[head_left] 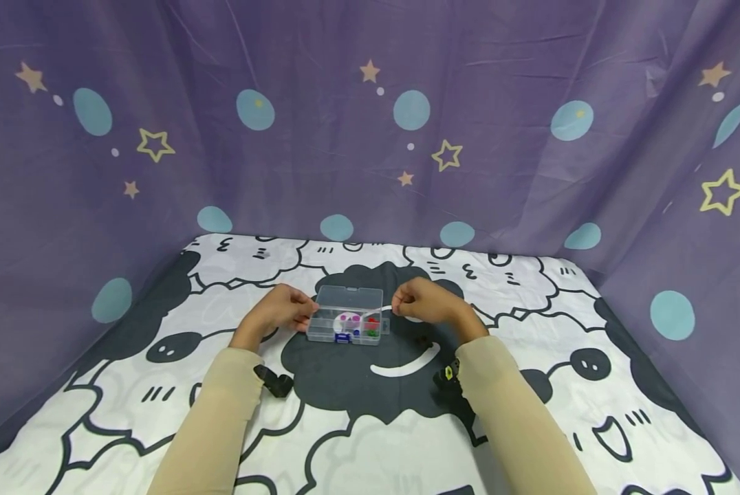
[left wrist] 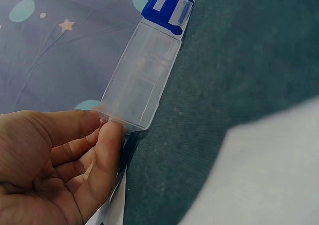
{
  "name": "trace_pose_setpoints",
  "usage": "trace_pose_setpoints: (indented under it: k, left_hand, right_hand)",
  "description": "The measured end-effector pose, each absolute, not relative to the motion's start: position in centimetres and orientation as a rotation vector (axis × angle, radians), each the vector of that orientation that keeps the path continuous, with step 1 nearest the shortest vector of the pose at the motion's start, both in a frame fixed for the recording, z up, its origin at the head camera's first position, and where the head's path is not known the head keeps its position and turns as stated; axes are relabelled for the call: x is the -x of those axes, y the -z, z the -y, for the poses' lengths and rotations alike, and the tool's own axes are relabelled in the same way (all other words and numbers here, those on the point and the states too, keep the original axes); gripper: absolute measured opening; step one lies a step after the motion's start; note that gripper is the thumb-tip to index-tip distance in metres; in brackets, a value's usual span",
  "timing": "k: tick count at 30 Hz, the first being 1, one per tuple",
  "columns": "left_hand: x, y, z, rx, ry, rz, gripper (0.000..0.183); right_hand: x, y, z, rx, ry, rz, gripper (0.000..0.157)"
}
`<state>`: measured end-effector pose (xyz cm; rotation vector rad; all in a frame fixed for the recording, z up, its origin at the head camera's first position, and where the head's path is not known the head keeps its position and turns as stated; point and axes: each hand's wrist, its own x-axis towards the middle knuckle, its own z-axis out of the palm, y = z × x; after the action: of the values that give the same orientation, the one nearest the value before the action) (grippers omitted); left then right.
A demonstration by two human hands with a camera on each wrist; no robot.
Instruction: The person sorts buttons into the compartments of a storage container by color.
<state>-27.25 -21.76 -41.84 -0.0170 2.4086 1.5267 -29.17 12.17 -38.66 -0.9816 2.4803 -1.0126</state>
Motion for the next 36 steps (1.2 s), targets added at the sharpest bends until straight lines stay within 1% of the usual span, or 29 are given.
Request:
trace_pose_setpoints:
  k: [8, 22, 31, 36]
  left_hand:
    - [27.2, 42.0, 21.8, 0.003, -1.540, -2.391, 0.021]
    - [27.1, 42.0, 21.7, 0.018, -1.547, -2.403, 0.018]
    - [27.2, 41.9, 21.6, 0.005, -1.552, -2.409, 0.020]
    - [27.2, 41.9, 21.6, 0.012, -1.557, -2.406, 0.019]
  right_hand:
    - [29.1, 38.2, -10.3, 1.048, 0.974, -2.470, 0.012]
    - [29.0, 38.2, -7.2, 1.135, 0.986, -2.416, 0.014]
    - [28.6, 38.1, -5.1, 1.132, 1.001, -2.375, 0.016]
    - [28.3, 38.0, -3.9, 1.142, 0.983, -2.397, 0.014]
